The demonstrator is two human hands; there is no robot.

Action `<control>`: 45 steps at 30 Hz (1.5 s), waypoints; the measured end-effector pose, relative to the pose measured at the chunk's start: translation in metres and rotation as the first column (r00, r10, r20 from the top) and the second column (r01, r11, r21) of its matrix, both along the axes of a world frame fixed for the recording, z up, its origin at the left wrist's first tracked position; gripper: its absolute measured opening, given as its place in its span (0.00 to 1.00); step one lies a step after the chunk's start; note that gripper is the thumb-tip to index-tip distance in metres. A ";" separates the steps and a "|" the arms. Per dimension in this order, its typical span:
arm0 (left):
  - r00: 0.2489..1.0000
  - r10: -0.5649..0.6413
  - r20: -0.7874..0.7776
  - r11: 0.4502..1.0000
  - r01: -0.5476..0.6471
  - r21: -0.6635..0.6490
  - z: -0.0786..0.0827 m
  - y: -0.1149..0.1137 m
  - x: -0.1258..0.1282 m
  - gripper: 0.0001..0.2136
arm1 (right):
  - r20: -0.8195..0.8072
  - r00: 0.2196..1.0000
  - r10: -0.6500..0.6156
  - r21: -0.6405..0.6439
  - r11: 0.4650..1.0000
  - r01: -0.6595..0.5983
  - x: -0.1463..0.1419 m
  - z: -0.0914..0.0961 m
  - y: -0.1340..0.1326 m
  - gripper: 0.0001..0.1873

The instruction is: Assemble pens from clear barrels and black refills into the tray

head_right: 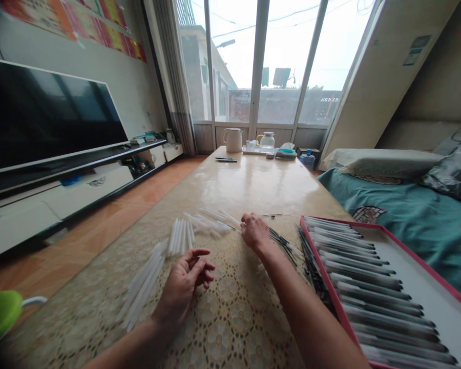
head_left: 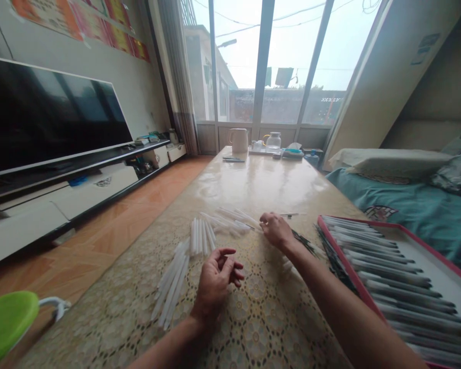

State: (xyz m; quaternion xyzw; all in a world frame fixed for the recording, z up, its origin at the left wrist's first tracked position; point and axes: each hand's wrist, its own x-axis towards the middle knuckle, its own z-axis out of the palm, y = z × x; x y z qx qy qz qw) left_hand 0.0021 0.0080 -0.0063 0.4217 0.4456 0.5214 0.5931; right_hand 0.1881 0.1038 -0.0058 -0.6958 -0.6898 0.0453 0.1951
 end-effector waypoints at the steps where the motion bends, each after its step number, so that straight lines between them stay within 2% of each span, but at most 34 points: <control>1: 1.000 -0.004 -0.001 1.000 0.004 -0.001 0.000 0.000 0.000 0.13 | -0.001 1.000 -0.009 0.001 1.000 0.009 -0.003 0.000 0.004 0.09; 5: 1.000 -0.022 -0.004 1.000 0.022 -0.007 0.000 0.000 -0.001 0.12 | -0.016 1.000 -0.014 0.024 1.000 0.015 -0.004 0.004 0.005 0.07; 9: 0.997 -0.066 0.045 0.998 0.066 -0.009 0.001 -0.001 0.001 0.12 | -0.055 0.998 0.033 0.082 0.996 -0.029 0.009 0.018 -0.022 0.09; 12: 0.977 -0.138 0.165 0.988 0.148 -0.050 0.002 -0.002 0.006 0.16 | -0.082 0.982 0.170 0.090 0.983 -0.163 0.012 0.030 -0.057 0.07; 15: 0.938 -0.173 0.300 0.969 0.216 -0.116 0.003 -0.004 0.009 0.18 | -0.134 0.934 0.332 0.095 0.942 -0.322 0.006 0.036 -0.089 0.05; 18: 0.924 -0.139 0.357 0.966 0.206 -0.157 0.003 -0.004 0.008 0.14 | -0.168 0.885 0.433 0.094 0.901 -0.423 -0.001 0.038 -0.098 0.05; 21: 0.931 -0.077 0.357 0.972 0.150 -0.183 0.002 -0.003 0.006 0.09 | -0.089 0.922 0.377 0.029 0.926 -0.376 -0.002 0.037 -0.079 0.08; 25: 0.929 -0.049 0.367 0.975 0.125 -0.186 0.001 -0.003 0.006 0.08 | 0.042 0.984 0.174 0.030 0.984 -0.175 -0.005 0.030 -0.040 0.12; 28: 0.923 -0.044 0.382 0.977 0.120 -0.177 0.000 -0.003 0.006 0.08 | 0.141 0.985 0.105 0.015 0.994 -0.108 -0.014 0.022 -0.021 0.10; 32: 0.917 -0.038 0.396 0.977 0.117 -0.176 0.000 -0.004 0.006 0.07 | 0.252 0.964 0.083 -0.004 0.996 -0.085 -0.025 0.014 -0.015 0.09; 36: 0.914 -0.016 0.407 0.971 0.111 -0.211 0.002 -0.004 0.008 0.06 | 0.321 0.945 0.062 0.017 0.997 -0.072 -0.022 0.024 -0.026 0.10; 40: 0.914 0.004 0.405 0.969 0.097 -0.229 0.003 -0.004 0.009 0.04 | 0.348 0.936 0.046 0.059 0.996 -0.071 -0.005 0.041 -0.058 0.10; 42: 0.910 0.027 0.414 0.968 0.079 -0.238 0.004 -0.004 0.008 0.03 | 0.259 0.963 0.078 0.075 0.992 -0.100 0.005 0.046 -0.080 0.10; 45: 0.890 0.079 0.449 0.969 0.037 -0.245 0.006 -0.002 0.006 0.03 | -0.047 0.976 0.213 0.181 0.963 -0.202 0.015 0.044 -0.112 0.10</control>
